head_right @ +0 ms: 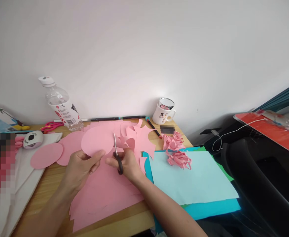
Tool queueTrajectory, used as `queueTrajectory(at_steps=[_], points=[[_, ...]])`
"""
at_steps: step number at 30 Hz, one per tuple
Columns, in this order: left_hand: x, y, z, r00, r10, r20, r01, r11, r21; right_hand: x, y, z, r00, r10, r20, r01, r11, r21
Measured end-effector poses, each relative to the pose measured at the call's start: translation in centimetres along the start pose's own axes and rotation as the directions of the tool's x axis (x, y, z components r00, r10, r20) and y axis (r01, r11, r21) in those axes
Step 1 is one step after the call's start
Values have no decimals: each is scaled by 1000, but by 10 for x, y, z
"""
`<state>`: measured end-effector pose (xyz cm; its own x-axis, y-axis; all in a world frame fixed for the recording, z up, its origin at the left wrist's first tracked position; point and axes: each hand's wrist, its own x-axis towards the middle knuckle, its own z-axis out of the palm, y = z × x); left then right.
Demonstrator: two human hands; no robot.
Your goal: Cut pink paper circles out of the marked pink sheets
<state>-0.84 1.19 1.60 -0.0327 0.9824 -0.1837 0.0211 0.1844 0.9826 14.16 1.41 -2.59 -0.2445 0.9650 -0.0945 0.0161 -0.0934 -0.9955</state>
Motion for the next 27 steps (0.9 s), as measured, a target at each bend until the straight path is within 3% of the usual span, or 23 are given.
queueTrajectory(at_steps=[17,22,27], points=[[2,-1,-2,999,33,-22,-35,996,-85,-1,-3,2,999,7,-36,-7,1000,1],[2,-3,-2,999,40,31,-34,985,-171,0,2,2,999,-30,-18,31,999,22],[1,-1,-1,998,41,38,-37,994,-100,-1,1,3,1000,-20,-9,20,1000,1]])
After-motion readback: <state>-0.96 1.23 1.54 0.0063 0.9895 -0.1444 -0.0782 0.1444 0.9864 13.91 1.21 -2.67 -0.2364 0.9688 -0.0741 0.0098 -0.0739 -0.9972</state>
